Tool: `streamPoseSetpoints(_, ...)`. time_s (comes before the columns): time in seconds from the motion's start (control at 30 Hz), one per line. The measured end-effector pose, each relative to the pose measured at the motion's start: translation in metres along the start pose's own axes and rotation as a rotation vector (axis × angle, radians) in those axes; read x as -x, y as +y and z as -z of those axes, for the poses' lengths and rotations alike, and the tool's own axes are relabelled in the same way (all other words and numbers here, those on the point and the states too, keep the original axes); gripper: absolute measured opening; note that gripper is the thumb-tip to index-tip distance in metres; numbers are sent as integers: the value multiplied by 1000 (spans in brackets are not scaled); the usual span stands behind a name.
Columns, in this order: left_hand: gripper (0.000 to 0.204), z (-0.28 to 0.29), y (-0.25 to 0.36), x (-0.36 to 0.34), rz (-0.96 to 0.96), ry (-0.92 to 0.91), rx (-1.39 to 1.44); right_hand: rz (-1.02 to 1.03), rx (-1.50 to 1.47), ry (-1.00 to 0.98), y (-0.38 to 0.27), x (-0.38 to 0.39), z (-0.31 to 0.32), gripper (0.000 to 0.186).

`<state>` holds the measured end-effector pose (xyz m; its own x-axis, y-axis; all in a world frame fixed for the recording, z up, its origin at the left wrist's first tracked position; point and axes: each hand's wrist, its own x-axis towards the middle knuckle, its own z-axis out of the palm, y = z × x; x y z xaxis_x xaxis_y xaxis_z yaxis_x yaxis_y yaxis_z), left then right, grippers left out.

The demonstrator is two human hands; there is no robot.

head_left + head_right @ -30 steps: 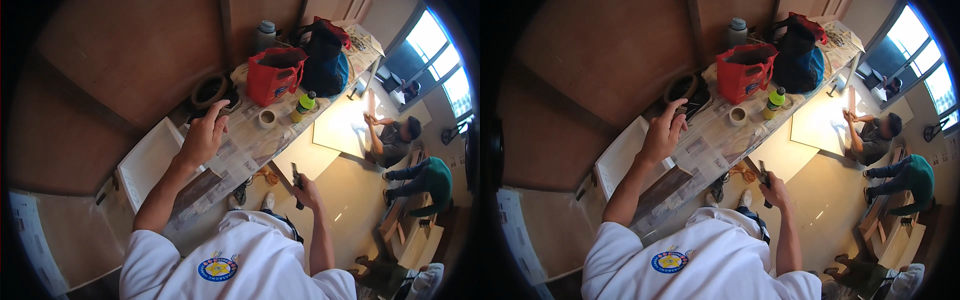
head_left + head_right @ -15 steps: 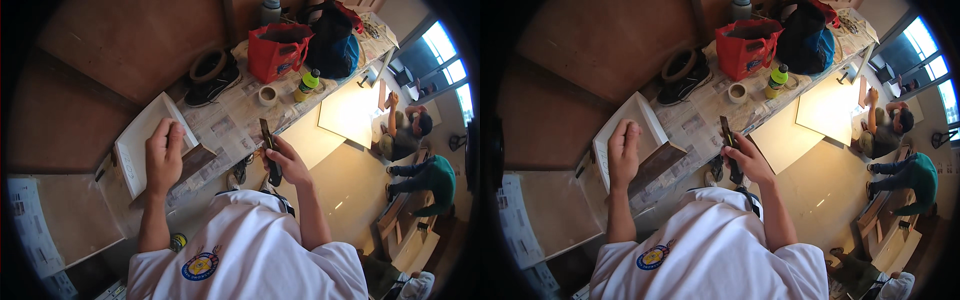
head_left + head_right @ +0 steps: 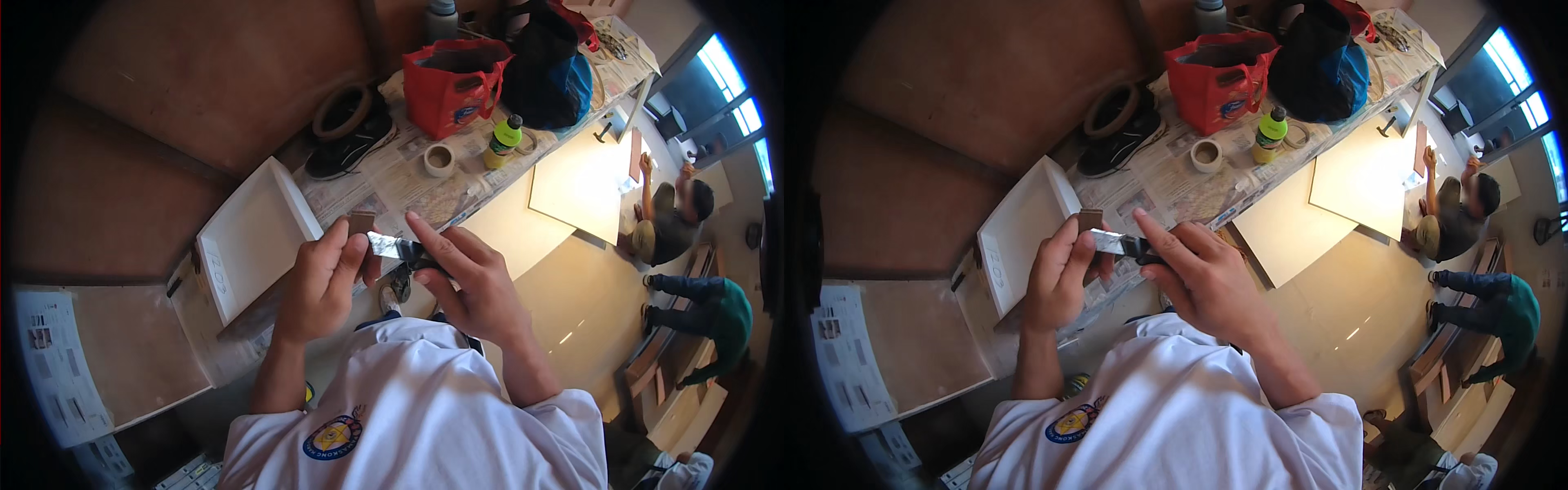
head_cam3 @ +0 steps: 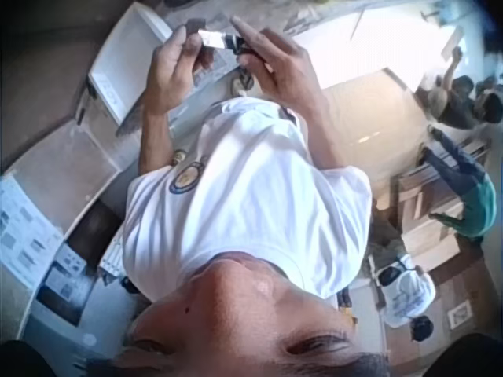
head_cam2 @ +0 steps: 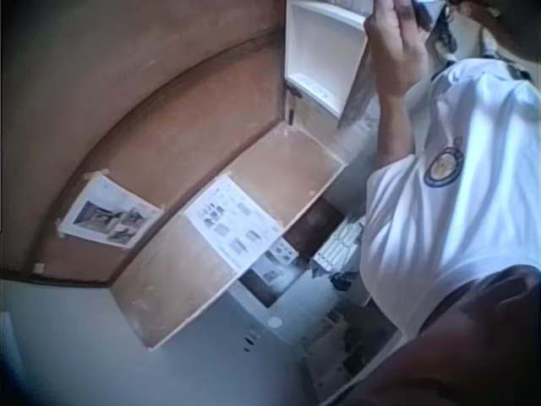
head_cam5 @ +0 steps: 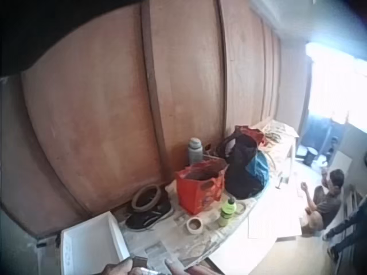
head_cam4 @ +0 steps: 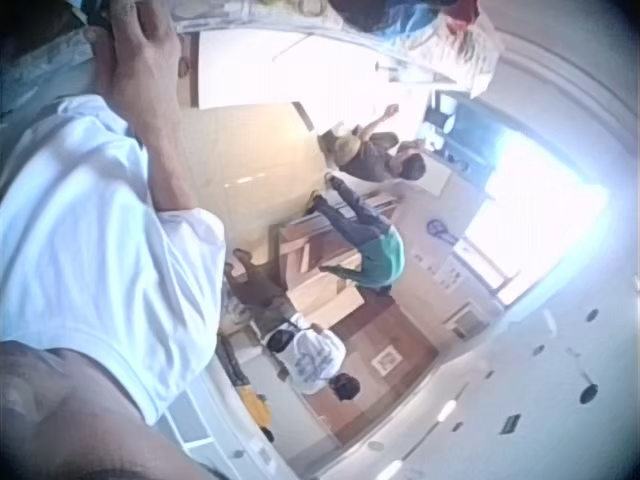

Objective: The person applies a strip of brown edge banding to the edge of a white wooden board. They use a utility knife to cut the strip to length and trim the excess material flush with the board's surface. The person works on a single board throughout the clip, smoothing the banding and refining the edges.

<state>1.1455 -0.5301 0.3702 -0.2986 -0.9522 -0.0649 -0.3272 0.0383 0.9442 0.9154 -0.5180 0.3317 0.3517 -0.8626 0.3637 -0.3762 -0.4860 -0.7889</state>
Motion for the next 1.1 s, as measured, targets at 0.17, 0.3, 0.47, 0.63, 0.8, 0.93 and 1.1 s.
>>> streamPoseSetpoints(0.17,24,-11,9,7,-117,45,-43,144,177,132,-12,-13,5,59)
streamPoseSetpoints(0.3,24,-10,12,9,-206,37,-16,170,177,123,-16,-17,8,62)
streamPoseSetpoints(0.47,27,3,17,8,-139,-32,-127,173,199,114,-18,-20,7,61)
streamPoseSetpoints(0.63,26,5,18,9,-203,11,-176,182,180,102,-19,-20,6,60)
streamPoseSetpoints(0.8,25,0,-3,11,-332,124,-143,187,180,122,-26,-23,4,60)
streamPoseSetpoints(0.93,25,-1,-8,10,-370,161,-100,207,208,126,-25,-24,3,60)
streamPoseSetpoints(1.1,25,-4,-15,10,-314,212,-100,219,275,134,-24,-27,3,58)
